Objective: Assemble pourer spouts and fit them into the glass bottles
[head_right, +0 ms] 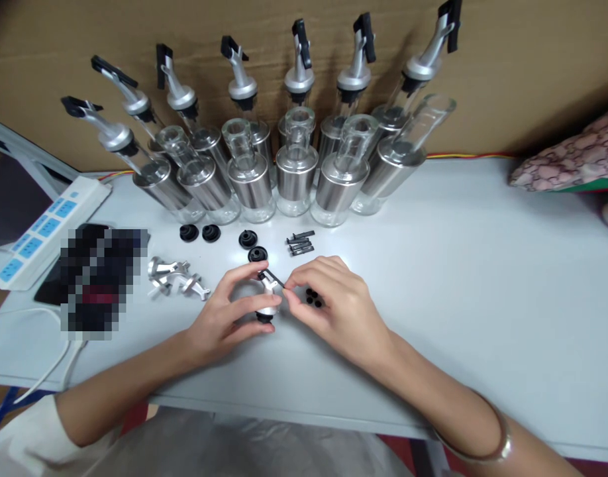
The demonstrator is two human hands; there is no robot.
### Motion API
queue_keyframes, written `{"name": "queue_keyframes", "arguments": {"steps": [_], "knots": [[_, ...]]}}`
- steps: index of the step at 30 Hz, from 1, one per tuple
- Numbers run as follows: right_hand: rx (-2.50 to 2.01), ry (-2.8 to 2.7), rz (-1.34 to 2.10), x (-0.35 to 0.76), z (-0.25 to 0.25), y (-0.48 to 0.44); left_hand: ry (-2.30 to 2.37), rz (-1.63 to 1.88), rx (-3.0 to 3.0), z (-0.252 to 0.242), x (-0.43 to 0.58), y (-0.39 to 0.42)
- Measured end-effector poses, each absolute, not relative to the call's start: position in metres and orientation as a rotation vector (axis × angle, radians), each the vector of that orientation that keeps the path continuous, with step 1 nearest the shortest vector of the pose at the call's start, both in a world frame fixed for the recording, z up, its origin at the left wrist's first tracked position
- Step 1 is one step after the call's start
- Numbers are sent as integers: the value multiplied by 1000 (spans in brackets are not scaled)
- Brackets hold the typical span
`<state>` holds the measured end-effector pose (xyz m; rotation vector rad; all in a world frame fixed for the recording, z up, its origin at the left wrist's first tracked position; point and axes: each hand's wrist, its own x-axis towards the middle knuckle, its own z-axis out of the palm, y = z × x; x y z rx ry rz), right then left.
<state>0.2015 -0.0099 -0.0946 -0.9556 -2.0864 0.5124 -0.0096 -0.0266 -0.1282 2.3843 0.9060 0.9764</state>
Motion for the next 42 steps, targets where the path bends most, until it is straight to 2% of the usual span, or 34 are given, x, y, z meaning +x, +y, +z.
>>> {"name": "queue_keyframes", "arguments": {"steps": [10, 19, 42], "knots": [[-937, -2118, 529, 203, -96, -10, 875, 1031, 2334, -124, -10, -29], [-899, -2355, 267, 201, -103, -12, 884, 960, 2146, -122, -10, -31], [-810, -2436, 155, 196, -103, -15, 929, 944, 2122, -121, -11, -28]]}}
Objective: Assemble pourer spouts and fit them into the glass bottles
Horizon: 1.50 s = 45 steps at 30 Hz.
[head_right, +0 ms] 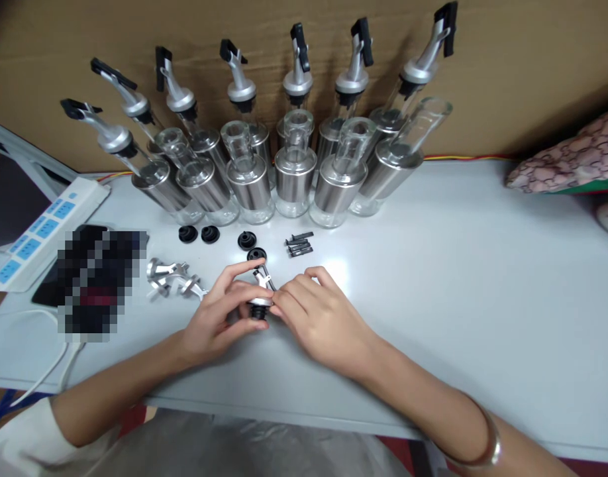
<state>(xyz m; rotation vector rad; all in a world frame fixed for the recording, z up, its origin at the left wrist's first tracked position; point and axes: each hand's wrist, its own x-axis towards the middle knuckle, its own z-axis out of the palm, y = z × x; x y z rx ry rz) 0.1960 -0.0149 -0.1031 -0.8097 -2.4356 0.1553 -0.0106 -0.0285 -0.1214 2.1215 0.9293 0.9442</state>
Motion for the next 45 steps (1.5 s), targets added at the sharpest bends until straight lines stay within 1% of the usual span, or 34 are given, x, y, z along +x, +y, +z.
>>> {"name": "queue_keyframes", "arguments": {"steps": [3, 8, 12, 21, 36, 41, 45], "knots": [[-798, -2410, 191, 197, -101, -16, 915, 950, 2136, -120, -11, -27], [-848, -2349, 343, 200, -97, -14, 926, 1035, 2184, -123, -11, -29], [-847, -2337, 383, 199, -98, -14, 918, 1057, 2176, -126, -10, -30], [-837, -2315, 388, 195, -98, -17, 913, 1211, 1952, -132, -6, -28], [-793, -2310, 393, 196, -97, -18, 879, 1190, 1900, -134, -8, -29], [-814, -2298, 349, 196, -96, -18, 797, 1241, 1903, -133, -8, -25], [-809, -2268, 345, 198, -95, -17, 851, 1256, 1799, -132, -6, -27]]}}
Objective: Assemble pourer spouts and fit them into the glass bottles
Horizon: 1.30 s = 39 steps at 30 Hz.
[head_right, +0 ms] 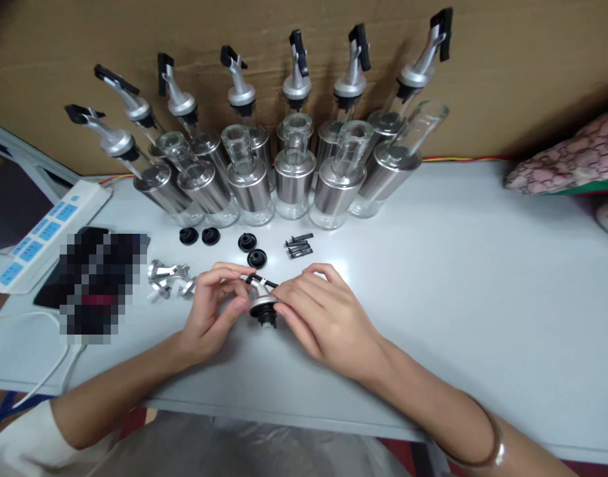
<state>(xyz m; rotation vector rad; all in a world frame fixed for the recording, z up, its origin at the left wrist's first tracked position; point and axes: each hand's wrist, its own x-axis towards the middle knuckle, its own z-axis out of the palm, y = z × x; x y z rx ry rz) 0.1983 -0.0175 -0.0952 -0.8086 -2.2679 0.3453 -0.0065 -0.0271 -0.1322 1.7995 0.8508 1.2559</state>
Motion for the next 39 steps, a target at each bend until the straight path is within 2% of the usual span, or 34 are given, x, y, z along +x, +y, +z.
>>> {"name": "queue_keyframes", "arguments": {"steps": [5, 19, 25, 39], "knots": [[-766, -2268, 313, 198, -93, -18, 983, 1107, 1718, -131, -8, -29], [-759, -2250, 354, 199, -96, -18, 1123, 788, 1976, -119, -13, -26], [-727, -2235, 441, 202, -96, -16, 1132, 859, 2055, -117, -13, -25], [-779, -2225, 283, 201, -95, -18, 1096, 874, 1793, -125, -13, -28]]}}
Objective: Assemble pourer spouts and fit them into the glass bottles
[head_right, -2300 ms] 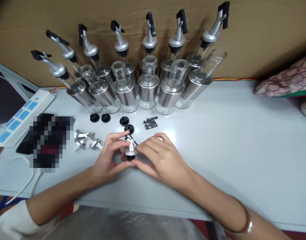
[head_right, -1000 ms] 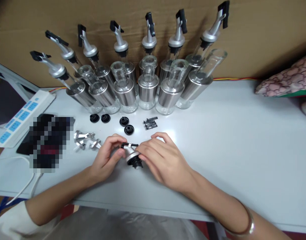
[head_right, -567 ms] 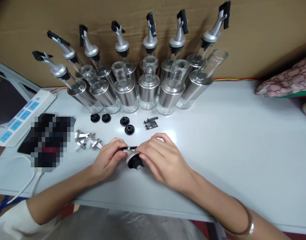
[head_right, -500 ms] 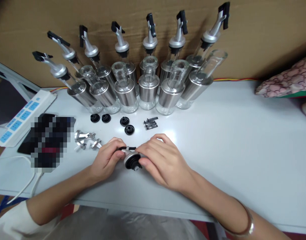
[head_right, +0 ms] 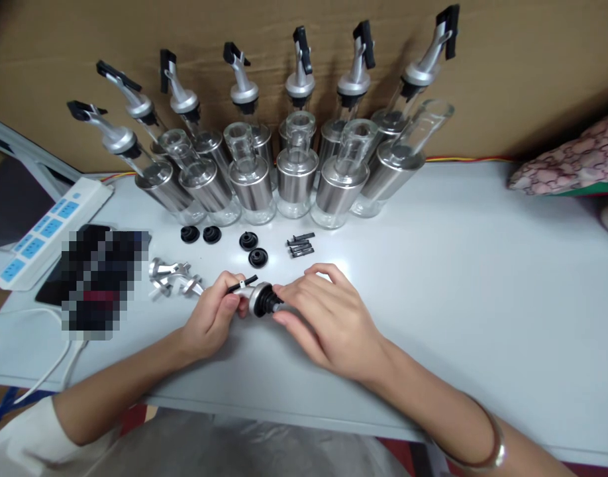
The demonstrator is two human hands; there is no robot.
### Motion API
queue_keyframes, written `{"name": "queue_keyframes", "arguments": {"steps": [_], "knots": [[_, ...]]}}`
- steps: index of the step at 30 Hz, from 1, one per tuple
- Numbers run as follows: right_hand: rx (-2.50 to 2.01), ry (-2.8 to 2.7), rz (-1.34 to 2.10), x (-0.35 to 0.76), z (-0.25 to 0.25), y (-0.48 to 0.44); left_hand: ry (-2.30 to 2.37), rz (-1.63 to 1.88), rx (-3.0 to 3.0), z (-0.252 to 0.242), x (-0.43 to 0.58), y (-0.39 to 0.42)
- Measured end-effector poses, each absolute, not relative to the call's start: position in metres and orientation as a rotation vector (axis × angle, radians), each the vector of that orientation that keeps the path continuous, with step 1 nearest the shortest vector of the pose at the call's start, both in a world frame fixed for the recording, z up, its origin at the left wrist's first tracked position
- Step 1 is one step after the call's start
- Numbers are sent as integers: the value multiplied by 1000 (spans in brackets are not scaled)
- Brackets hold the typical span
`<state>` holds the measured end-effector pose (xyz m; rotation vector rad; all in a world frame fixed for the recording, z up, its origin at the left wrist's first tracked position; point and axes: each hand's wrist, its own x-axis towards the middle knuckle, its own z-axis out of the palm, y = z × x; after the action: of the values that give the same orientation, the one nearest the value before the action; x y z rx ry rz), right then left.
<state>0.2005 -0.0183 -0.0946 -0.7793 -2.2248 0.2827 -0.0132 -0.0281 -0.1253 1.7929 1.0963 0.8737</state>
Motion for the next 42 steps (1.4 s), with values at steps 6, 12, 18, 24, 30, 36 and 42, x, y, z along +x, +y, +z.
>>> {"name": "queue_keyframes", "arguments": {"steps": [6, 12, 18, 24, 30, 36, 42], "knots": [[-825, -2208, 258, 200, -96, -17, 1147, 865, 1756, -123, -12, -28], [-871, -2157, 303, 200, -98, -17, 1176, 860, 1757, -122, -12, -28], [-889, -2160, 275, 201, -97, -16, 1209, 815, 1795, -120, -12, -27], [-892, -2141, 241, 200, -95, -15, 1189, 813, 1791, -122, -11, -27], [-900, -2155, 238, 199, -94, -16, 1214, 865, 1728, -127, -12, -30], [-938, -2157, 244, 202, -92, -15, 1209, 918, 1828, -126, -12, -29], [-914, -2117, 240, 201, -91, -15, 1140, 940, 1891, -123, -15, -30]]}}
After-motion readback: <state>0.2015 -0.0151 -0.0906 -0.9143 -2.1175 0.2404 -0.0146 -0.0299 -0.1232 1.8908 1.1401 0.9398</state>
